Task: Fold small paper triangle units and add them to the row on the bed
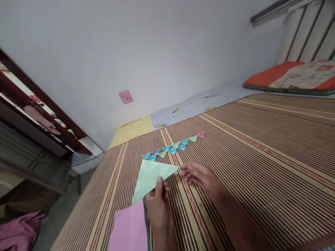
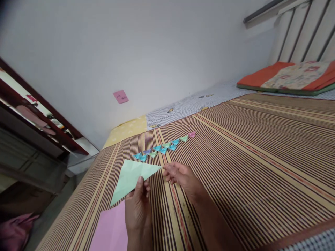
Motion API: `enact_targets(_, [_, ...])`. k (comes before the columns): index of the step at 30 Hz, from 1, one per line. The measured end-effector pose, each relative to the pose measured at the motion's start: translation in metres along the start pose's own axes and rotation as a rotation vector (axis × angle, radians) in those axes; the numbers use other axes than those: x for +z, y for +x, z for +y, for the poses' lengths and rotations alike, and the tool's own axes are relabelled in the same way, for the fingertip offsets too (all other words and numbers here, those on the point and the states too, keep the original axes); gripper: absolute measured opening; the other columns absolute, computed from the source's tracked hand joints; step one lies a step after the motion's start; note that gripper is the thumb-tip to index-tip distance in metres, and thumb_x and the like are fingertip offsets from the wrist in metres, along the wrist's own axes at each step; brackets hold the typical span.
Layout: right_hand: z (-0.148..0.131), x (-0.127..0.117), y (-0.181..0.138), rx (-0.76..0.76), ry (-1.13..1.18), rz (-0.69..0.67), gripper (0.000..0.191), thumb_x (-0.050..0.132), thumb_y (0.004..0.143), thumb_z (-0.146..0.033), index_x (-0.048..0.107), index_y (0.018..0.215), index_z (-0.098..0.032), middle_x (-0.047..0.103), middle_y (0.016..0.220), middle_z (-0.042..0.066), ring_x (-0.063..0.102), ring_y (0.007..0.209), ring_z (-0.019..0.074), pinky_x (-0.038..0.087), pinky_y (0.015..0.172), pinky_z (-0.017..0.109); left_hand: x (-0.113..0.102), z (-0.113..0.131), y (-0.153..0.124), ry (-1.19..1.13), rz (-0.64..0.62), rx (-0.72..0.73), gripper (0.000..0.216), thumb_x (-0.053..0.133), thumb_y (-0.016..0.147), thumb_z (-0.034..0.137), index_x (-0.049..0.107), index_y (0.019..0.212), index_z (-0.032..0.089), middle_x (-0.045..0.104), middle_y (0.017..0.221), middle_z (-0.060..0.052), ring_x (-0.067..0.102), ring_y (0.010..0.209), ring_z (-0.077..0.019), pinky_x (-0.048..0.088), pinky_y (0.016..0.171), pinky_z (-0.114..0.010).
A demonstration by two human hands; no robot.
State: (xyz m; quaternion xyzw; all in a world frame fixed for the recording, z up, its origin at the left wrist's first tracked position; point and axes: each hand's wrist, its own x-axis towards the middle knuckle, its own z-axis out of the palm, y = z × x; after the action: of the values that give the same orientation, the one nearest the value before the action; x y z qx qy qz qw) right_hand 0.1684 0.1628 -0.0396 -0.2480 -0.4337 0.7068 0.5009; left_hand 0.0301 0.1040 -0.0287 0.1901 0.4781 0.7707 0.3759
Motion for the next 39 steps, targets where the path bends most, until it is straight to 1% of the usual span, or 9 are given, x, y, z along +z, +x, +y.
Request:
enact_targets(4, [0.009, 0.018, 0.001, 0.001, -0.055, -0.082, 0.034, 0.081, 0.075, -0.046, 0.071, 0.075, -0.014, 0.066, 0.065, 0.002, 0.056, 0.057, 0.0127, 0.043, 0.057, 0.026, 0.012, -0.013, -0.011, -0.014, -0.081, -0.018, 0.028, 0.088, 0.064, 0.034, 0.068, 0.07, 0.015, 0.062, 0.064, 0.002, 0.055, 0.059, -0.0112, 0.045, 0.057, -0.023])
enact_targets(7, [0.011, 0.025, 0.002, -0.006, -0.054, -0.07, 0.033, 0.078, 0.077, -0.046, 0.065, 0.067, -0.017, 0.057, 0.053, -0.003, 0.053, 0.049, 0.0134, 0.042, 0.051, 0.028, 0.018, -0.02, -0.018, 0.005, -0.133, -0.023, 0.027, 0.086, 0.067, 0.03, 0.064, 0.061, 0.016, 0.059, 0.059, 0.003, 0.052, 0.059, -0.0113, 0.045, 0.06, -0.024])
enact_targets(12, [0.008, 0.016, 0.004, -0.046, -0.082, 0.029, 0.031, 0.083, 0.07, -0.042, 0.071, 0.084, -0.017, 0.057, 0.057, -0.005, 0.048, 0.051, 0.0118, 0.038, 0.05, 0.025, 0.016, -0.019, -0.018, 0.078, -0.147, 0.006, 0.026, 0.083, 0.071, 0.034, 0.065, 0.063, 0.017, 0.058, 0.057, 0.005, 0.053, 0.058, -0.0121, 0.046, 0.065, -0.026])
enact_targets(16, [0.007, 0.008, 0.003, -0.04, -0.103, 0.053, 0.031, 0.084, 0.07, -0.043, 0.068, 0.077, -0.017, 0.056, 0.057, -0.004, 0.048, 0.053, 0.0109, 0.038, 0.051, 0.023, 0.009, -0.017, -0.012, 0.118, -0.11, 0.014, 0.021, 0.085, 0.069, 0.026, 0.067, 0.067, 0.017, 0.061, 0.059, 0.004, 0.052, 0.057, -0.0114, 0.044, 0.06, -0.024])
enact_targets(20, [0.006, 0.009, 0.002, -0.047, -0.068, 0.017, 0.035, 0.078, 0.077, -0.051, 0.064, 0.079, -0.019, 0.059, 0.063, -0.004, 0.052, 0.055, 0.0106, 0.043, 0.056, 0.023, 0.009, -0.017, -0.011, 0.056, -0.085, 0.021, 0.024, 0.084, 0.072, 0.032, 0.065, 0.068, 0.018, 0.059, 0.058, 0.005, 0.051, 0.056, -0.0105, 0.043, 0.058, -0.023])
enact_targets(23, [0.01, 0.017, 0.002, -0.044, -0.067, -0.056, 0.038, 0.075, 0.079, -0.054, 0.064, 0.075, -0.017, 0.06, 0.061, -0.002, 0.054, 0.054, 0.0119, 0.044, 0.054, 0.025, 0.014, -0.018, -0.015, -0.004, -0.121, -0.004, 0.029, 0.082, 0.073, 0.037, 0.062, 0.064, 0.018, 0.058, 0.057, 0.005, 0.051, 0.056, -0.0104, 0.043, 0.057, -0.023])
enact_targets(26, [0.015, 0.024, 0.001, -0.035, -0.096, -0.11, 0.038, 0.075, 0.08, -0.051, 0.062, 0.066, -0.017, 0.057, 0.054, -0.002, 0.053, 0.048, 0.0129, 0.044, 0.049, 0.027, 0.017, -0.02, -0.018, -0.04, -0.168, -0.063, 0.03, 0.084, 0.07, 0.032, 0.061, 0.06, 0.017, 0.055, 0.054, 0.005, 0.049, 0.053, -0.0096, 0.039, 0.053, -0.022])
enact_targets(33, [0.016, 0.017, 0.002, -0.039, -0.141, -0.042, 0.034, 0.076, 0.08, -0.044, 0.061, 0.062, -0.019, 0.055, 0.051, -0.003, 0.05, 0.047, 0.0128, 0.042, 0.048, 0.027, 0.023, -0.018, -0.02, -0.114, -0.204, -0.136, 0.034, 0.085, 0.069, 0.039, 0.06, 0.059, 0.017, 0.052, 0.051, 0.004, 0.053, 0.053, -0.012, 0.043, 0.055, -0.024])
enact_targets(39, [0.01, 0.011, 0.0, -0.055, -0.082, 0.038, 0.033, 0.08, 0.076, -0.044, 0.062, 0.068, -0.018, 0.052, 0.053, -0.004, 0.047, 0.049, 0.0121, 0.039, 0.048, 0.026, -0.004, -0.005, 0.002, -0.097, -0.101, -0.107, 0.032, 0.088, 0.067, 0.035, 0.061, 0.067, 0.016, 0.049, 0.054, 0.007, 0.044, 0.05, -0.0077, 0.038, 0.048, -0.019])
